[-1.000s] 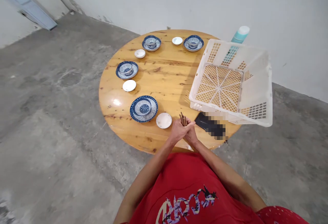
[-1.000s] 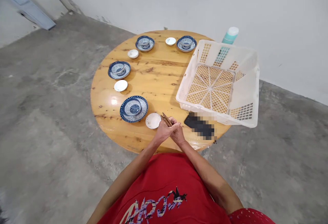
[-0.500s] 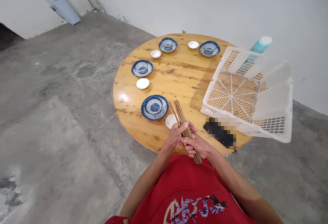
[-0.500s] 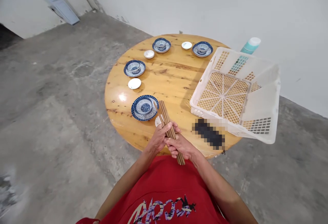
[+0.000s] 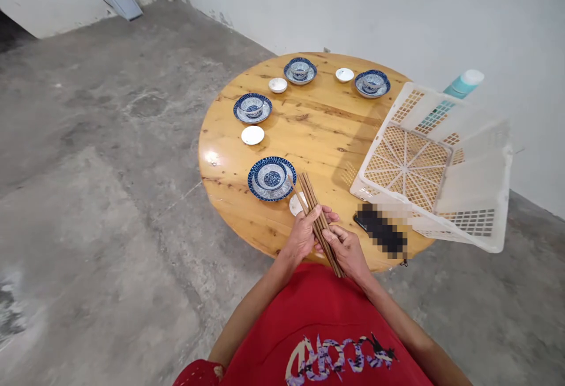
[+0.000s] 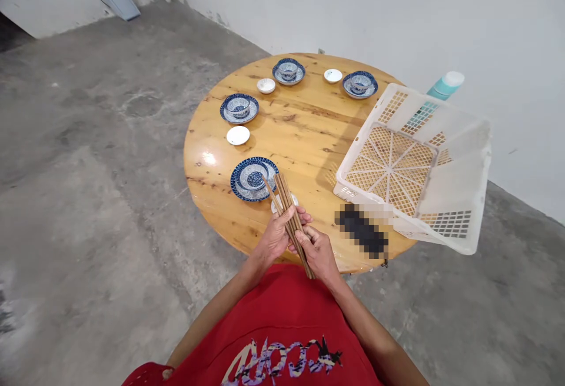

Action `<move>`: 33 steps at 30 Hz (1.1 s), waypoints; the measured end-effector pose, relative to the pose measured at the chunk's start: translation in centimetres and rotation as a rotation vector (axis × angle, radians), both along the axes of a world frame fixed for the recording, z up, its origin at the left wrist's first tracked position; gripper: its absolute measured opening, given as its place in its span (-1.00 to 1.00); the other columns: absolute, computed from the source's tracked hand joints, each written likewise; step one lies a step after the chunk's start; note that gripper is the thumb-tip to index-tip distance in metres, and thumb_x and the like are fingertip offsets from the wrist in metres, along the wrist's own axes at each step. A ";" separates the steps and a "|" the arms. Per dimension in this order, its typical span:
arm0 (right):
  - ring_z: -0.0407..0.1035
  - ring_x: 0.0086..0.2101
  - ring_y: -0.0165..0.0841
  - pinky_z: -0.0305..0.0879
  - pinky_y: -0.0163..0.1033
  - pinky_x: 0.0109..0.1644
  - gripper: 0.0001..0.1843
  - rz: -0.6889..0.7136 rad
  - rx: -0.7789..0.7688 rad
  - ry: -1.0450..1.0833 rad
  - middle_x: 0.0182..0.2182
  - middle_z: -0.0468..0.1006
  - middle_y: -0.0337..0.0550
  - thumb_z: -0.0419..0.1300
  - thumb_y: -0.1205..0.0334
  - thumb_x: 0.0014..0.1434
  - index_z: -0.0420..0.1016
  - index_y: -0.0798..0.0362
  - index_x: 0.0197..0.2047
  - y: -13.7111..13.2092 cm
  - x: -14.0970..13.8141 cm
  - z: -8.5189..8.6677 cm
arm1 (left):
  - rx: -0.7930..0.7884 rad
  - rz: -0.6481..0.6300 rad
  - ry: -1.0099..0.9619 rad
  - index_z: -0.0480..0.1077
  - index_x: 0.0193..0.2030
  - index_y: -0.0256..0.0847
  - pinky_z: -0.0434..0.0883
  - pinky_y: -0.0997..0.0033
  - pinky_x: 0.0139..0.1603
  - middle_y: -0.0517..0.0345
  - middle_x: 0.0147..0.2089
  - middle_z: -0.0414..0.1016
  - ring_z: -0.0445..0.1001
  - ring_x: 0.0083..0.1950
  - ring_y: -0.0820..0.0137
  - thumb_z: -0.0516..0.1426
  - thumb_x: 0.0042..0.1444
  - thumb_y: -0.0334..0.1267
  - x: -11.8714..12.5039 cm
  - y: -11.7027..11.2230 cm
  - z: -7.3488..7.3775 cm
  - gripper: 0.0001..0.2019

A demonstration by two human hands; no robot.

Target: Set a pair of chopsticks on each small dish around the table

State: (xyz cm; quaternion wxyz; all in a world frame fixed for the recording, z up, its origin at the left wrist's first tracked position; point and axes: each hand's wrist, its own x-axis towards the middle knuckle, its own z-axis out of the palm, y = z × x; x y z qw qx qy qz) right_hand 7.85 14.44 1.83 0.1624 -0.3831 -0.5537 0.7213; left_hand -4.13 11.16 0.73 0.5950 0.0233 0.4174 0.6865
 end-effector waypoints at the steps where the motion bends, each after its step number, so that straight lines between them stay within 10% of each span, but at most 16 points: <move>1: 0.48 -0.46 -0.25 0.49 -0.14 -0.31 -0.62 -0.007 -0.018 0.013 -0.45 0.52 -0.19 0.24 -0.14 0.13 0.45 0.04 -0.32 -0.1 0.0 0.0 | -0.001 0.005 -0.007 0.45 -0.23 -0.29 0.37 0.51 -0.53 -0.02 -0.32 0.61 0.59 -0.36 0.32 0.27 0.02 0.01 0.1 0.0 0.1 -0.63; 21: 0.26 -0.49 -0.35 0.19 -0.26 -0.36 -0.62 -0.077 0.550 -0.266 -0.53 0.39 -0.22 -0.03 -0.05 0.31 0.37 0.02 -0.39 -2.6 -1.2 -1.5 | -0.025 0.181 0.059 0.43 -0.25 -0.30 0.48 0.30 -0.17 -0.02 -0.33 0.60 0.60 -0.23 0.25 0.30 -0.07 0.02 -1.0 -1.7 -0.6 -0.59; 28: 0.46 -0.27 -0.26 0.39 -0.20 -0.17 -0.59 -0.211 0.318 -0.182 -0.28 0.56 -0.06 0.01 -0.15 0.28 0.42 0.03 -0.27 -4.6 -1.8 -1.7 | -0.055 0.204 0.214 0.43 -0.32 -0.31 0.23 0.59 -0.51 0.25 -0.49 0.40 0.29 -0.55 0.61 0.25 0.01 -0.03 -3.3 -3.1 -1.1 -0.67; 33: 0.19 -0.60 -0.46 0.14 -0.35 -0.55 -0.58 -0.295 0.152 -0.106 -0.52 0.40 -0.26 0.09 -0.19 0.23 0.40 0.03 -0.33 -6.9 -2.2 -1.0 | -0.082 0.034 0.276 0.47 -0.24 -0.30 -0.05 0.59 -0.63 0.35 -0.54 0.23 0.01 -0.64 0.69 0.26 -0.01 0.03 -4.6 -4.4 -0.2 -0.61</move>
